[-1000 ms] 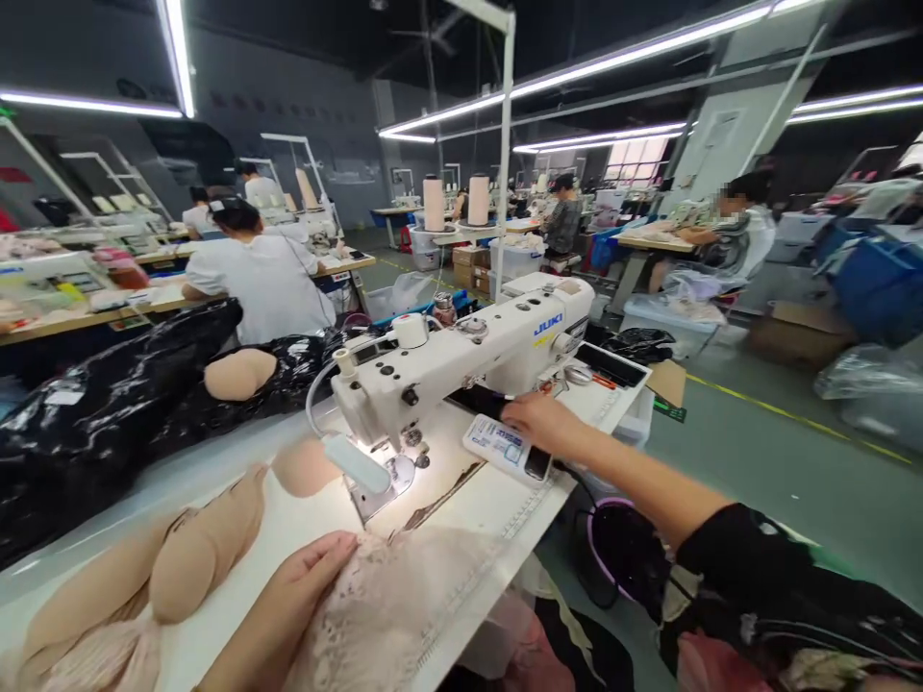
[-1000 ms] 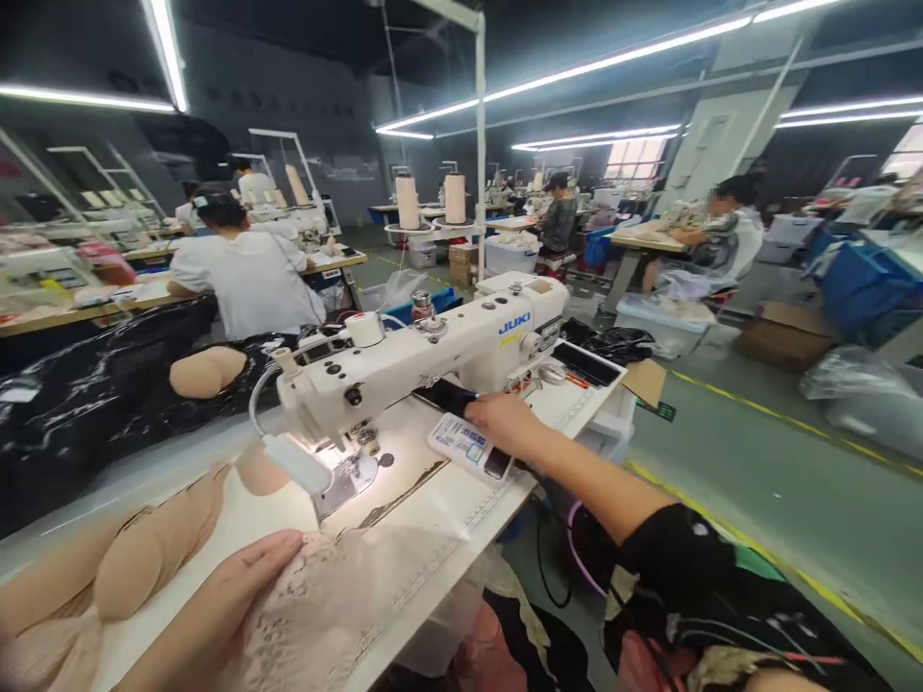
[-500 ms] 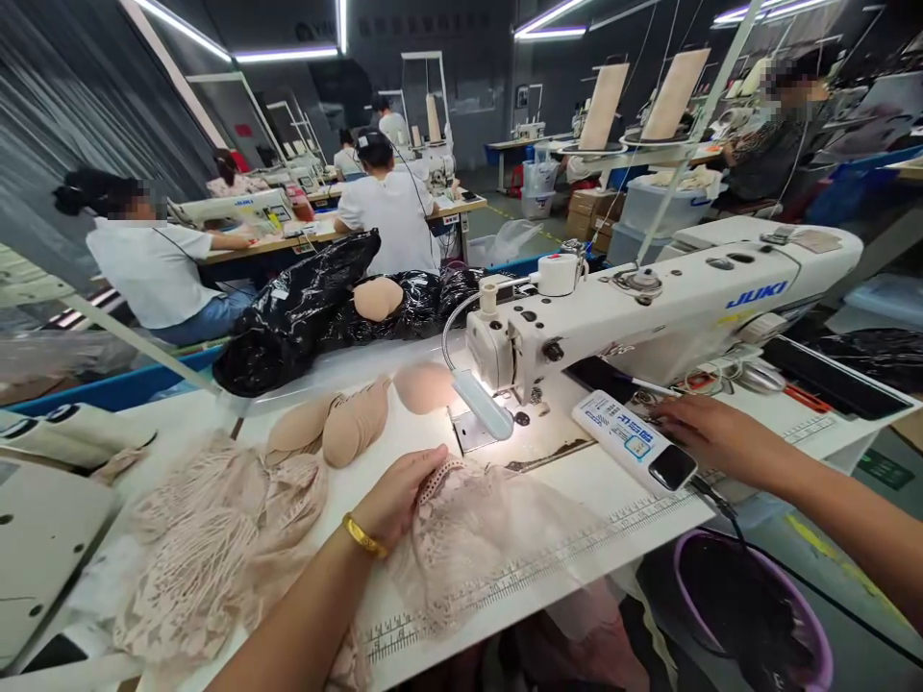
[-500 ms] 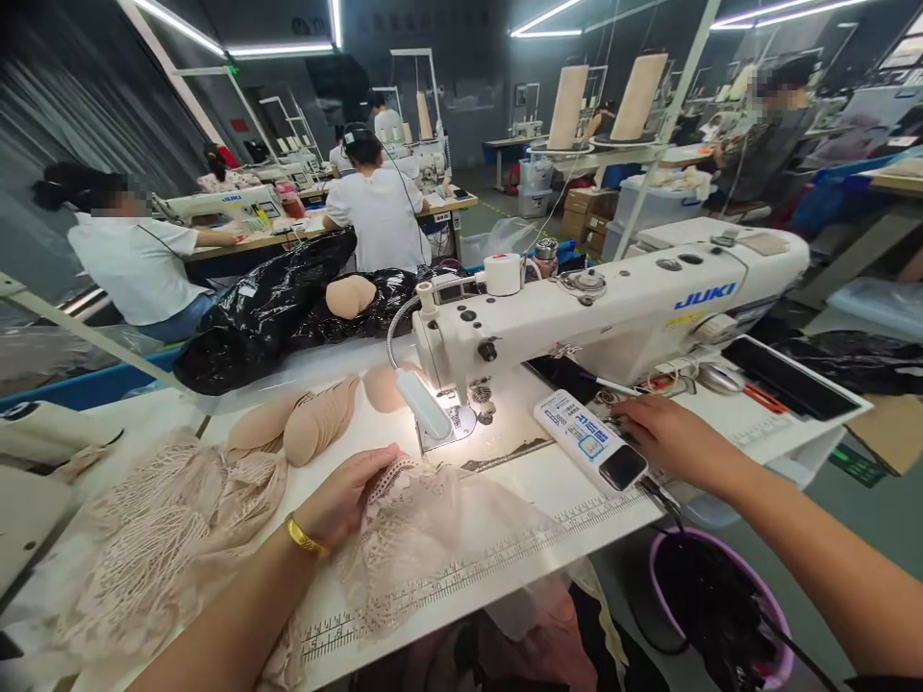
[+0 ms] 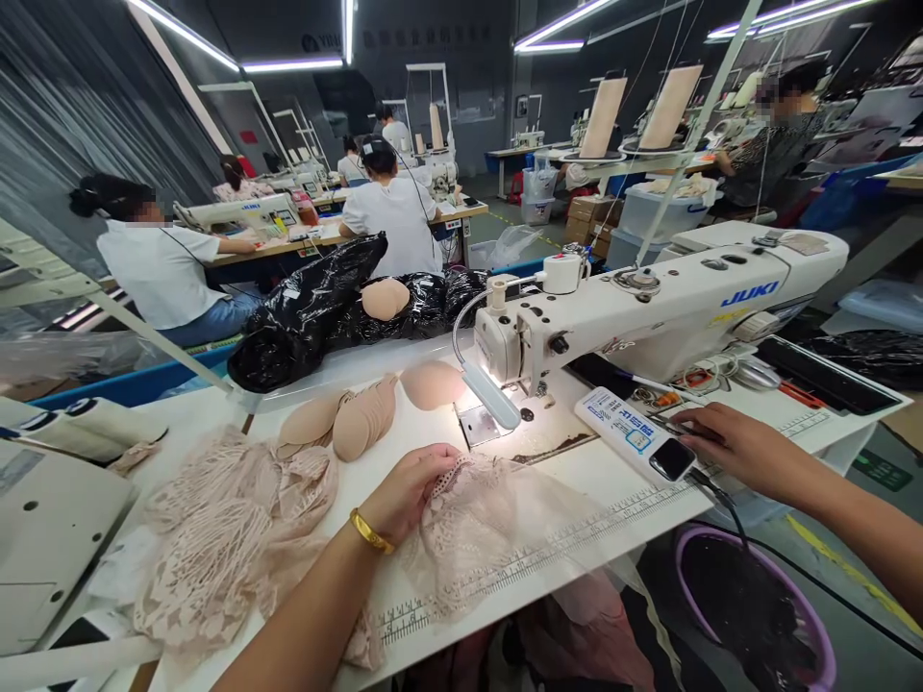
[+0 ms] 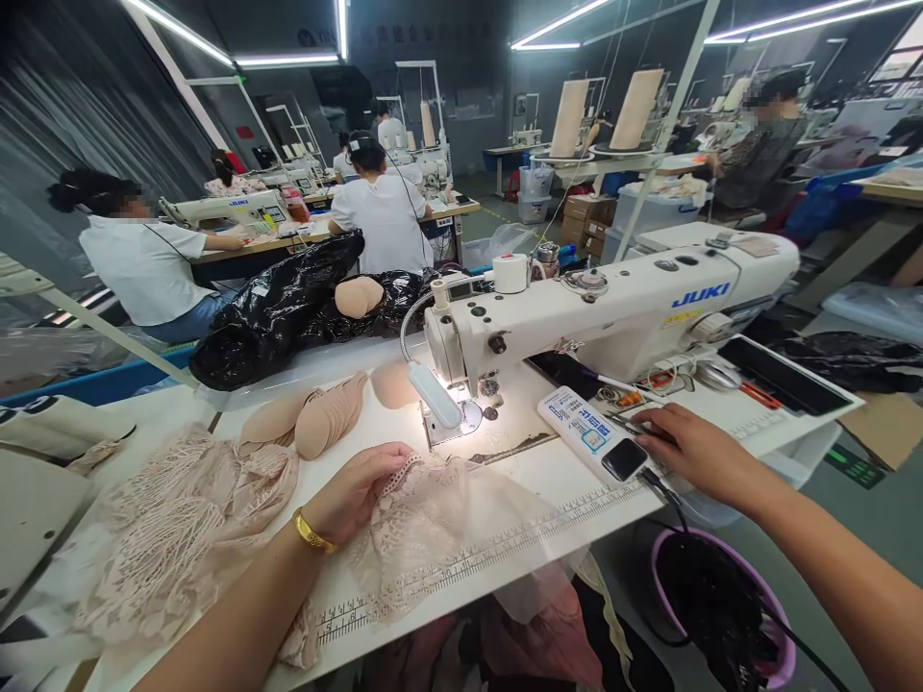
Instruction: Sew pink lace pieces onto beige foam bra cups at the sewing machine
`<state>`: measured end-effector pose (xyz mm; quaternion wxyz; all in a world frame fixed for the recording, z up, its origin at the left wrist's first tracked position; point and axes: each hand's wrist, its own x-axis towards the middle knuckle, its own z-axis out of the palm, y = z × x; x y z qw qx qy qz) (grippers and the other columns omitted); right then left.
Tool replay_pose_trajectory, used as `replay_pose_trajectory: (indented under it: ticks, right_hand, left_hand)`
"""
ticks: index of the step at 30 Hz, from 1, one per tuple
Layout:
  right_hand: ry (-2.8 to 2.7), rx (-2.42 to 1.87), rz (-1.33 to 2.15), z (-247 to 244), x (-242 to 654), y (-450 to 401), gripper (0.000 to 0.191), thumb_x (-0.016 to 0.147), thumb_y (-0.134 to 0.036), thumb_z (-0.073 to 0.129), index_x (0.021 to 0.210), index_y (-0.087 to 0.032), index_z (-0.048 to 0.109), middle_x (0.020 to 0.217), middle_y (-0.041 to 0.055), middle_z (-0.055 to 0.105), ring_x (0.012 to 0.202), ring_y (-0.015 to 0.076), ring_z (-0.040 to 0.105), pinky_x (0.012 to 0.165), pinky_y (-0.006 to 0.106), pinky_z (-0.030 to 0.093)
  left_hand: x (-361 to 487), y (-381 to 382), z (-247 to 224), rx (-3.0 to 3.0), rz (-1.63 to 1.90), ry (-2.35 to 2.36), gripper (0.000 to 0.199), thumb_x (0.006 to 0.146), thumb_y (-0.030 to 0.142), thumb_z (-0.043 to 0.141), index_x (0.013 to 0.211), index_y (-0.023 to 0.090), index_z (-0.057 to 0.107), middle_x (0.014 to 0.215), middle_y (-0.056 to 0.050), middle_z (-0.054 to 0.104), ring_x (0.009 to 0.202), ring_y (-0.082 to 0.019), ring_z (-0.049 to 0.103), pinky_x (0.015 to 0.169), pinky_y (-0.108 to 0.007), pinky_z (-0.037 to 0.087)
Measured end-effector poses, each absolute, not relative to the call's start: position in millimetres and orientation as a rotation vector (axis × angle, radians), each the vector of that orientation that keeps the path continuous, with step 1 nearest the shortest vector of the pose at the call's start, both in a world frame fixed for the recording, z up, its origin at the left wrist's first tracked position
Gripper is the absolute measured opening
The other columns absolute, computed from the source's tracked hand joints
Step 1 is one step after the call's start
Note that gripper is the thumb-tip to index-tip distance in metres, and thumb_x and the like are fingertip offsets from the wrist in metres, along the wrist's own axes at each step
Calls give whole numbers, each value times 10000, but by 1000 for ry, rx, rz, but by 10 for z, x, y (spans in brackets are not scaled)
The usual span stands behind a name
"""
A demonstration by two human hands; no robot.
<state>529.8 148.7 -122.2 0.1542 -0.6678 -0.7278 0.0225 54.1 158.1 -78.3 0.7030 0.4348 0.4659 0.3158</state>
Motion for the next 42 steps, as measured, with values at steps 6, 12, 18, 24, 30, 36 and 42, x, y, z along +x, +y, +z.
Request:
replay_pose_trajectory:
  ticks: [6, 12, 18, 24, 30, 36, 42]
  right_hand:
    - [-2013, -1894, 140, -877, 5222, 1201, 194, 940, -332, 481, 1058, -226, 593, 1070, 160, 630, 979, 311, 640, 909, 441, 490]
    - [-2070, -1594, 887, -214, 4262, 806, 431, 1003, -558, 482, 1315, -269, 548, 1219, 122, 659, 1077, 286, 633, 927, 387, 514]
    - [-2377, -1232, 995, -278, 3270, 1356, 615, 921, -522, 665, 1442, -227, 528, 940, 56, 701, 844, 227, 650, 751, 310, 474]
    - [-2577, -1079, 845, -496, 3032, 1712, 109, 876, -237, 722, 797, -193, 662, 682, -31, 605, 627, 128, 525, 586, 226, 349]
    - [-2405, -1236, 377, -342, 2958, 1439, 73, 841, -130, 684, 867, -196, 665, 760, 18, 684, 693, 176, 590, 606, 249, 303]
    - [-2247, -1089, 554, -620, 2910, 1359, 204, 818, -66, 628, 961, -198, 688, 807, 2, 700, 717, 157, 607, 667, 239, 397]
    - [-2241, -866, 760, -719, 2843, 1484, 93, 862, -142, 628, 926, -185, 680, 778, -13, 662, 701, 137, 574, 675, 234, 422]
  left_hand:
    - [501, 1551, -755, 1051, 730, 1044, 262, 727, 385, 809, 758, 156, 686, 668, 16, 537, 620, -100, 410, 572, -206, 320]
    - [518, 1528, -717, 1143, 726, 1012, 302, 707, 409, 842, 782, 157, 693, 730, 14, 549, 678, -115, 423, 651, -231, 346]
    - [517, 1430, -600, 1342, 662, 993, 352, 759, 483, 807, 852, 162, 695, 787, -6, 578, 727, -147, 458, 672, -259, 353]
    - [418, 1404, -446, 1846, 799, 1102, 199, 894, 393, 671, 849, 206, 723, 823, -40, 619, 791, -205, 547, 724, -299, 419]
    - [338, 1114, -182, 2331, 1184, 1184, 189, 879, 253, 691, 1039, 273, 790, 904, -74, 693, 837, -248, 621, 809, -350, 465]
    - [321, 1119, -92, 2170, 572, 926, 200, 937, 393, 671, 1065, 275, 771, 990, -57, 752, 906, -246, 674, 819, -325, 508]
    - [465, 1504, -522, 1721, 610, 983, 452, 857, 484, 752, 1203, 210, 658, 1026, -61, 691, 958, -222, 636, 795, -292, 476]
